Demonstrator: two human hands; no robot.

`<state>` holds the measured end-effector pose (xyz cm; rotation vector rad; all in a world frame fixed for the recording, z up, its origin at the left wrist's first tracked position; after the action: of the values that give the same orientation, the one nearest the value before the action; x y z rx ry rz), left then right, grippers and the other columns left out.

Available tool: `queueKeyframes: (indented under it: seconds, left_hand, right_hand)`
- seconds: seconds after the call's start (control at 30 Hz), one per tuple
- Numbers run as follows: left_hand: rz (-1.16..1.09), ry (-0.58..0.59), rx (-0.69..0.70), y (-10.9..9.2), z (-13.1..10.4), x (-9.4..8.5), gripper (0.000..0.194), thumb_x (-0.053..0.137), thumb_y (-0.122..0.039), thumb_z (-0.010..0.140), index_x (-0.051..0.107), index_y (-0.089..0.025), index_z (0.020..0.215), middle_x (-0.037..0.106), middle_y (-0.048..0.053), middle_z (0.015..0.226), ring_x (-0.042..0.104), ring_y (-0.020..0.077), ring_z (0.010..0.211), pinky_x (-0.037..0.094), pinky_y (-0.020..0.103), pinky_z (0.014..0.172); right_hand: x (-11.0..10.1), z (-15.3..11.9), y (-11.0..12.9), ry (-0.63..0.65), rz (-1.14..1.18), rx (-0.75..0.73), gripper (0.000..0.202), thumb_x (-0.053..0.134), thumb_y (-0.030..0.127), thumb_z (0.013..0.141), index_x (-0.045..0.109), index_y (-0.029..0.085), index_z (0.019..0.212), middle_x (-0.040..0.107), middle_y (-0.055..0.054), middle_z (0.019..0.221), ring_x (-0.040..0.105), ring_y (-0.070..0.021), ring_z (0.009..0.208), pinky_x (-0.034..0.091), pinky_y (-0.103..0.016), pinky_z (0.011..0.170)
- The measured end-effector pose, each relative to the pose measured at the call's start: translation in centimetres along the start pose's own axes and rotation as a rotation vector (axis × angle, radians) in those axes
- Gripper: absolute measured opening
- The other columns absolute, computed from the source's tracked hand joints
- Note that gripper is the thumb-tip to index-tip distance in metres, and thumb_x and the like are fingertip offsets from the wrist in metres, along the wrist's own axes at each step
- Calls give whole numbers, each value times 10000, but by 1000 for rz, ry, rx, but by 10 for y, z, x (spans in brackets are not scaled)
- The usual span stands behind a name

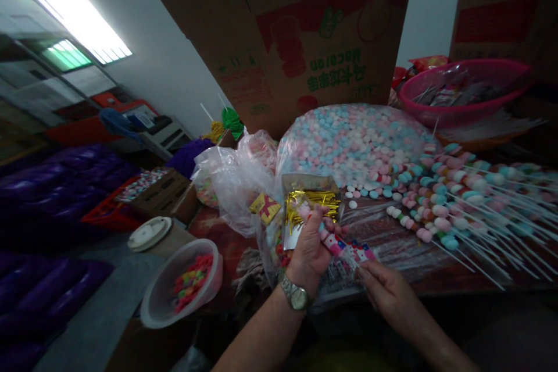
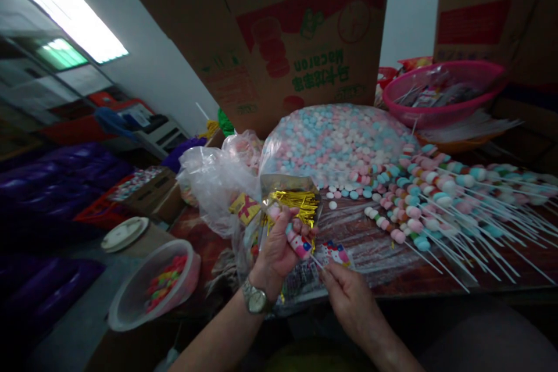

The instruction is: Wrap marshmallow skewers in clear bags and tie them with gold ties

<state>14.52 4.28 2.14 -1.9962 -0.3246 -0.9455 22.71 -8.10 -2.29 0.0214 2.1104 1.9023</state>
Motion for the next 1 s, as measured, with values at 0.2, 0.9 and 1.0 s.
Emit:
queueKeyframes:
  seconds: [0.2, 0.9, 1.0]
  left_hand:
    - [-56, -25, -127, 26, -9, -2, 349, 672, -482, 698, 538, -160, 705, 522, -49, 481, 538, 111, 492, 503, 330, 683]
    - [1228, 406, 245, -36, -70, 10, 158, 657, -284, 722, 718, -225, 855, 661, 50, 703, 581, 213, 663, 429, 336, 768]
    - [1460, 173, 693, -79, -70, 7, 421, 759, -251, 603, 674, -267, 1015, 633, 82, 1083, 474, 330, 1101, 247, 440, 1005]
  right_hand:
    - [6, 3, 5, -106, -230, -152, 313, 312, 318, 898, 586, 177, 841, 656, -71, 753, 605, -198, 691, 433, -283, 618]
    - [-28, 17, 17, -123, -289, -241, 309, 351, 345, 887, 529, 207, 675, 550, 7, 542, 516, -139, 507, 357, -227, 483]
    - [-49, 13, 27, 6, -287, -198, 332, 377, 372, 891, 527, 204, 647, 511, 27, 539, 484, -128, 517, 334, -222, 487]
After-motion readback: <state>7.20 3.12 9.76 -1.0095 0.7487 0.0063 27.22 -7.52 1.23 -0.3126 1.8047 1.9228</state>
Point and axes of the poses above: each hand's wrist, its own z-axis towards the middle knuckle, its own x-axis out of the palm, y = z × x, the point moved 1 cm from there along z, towards the middle knuckle
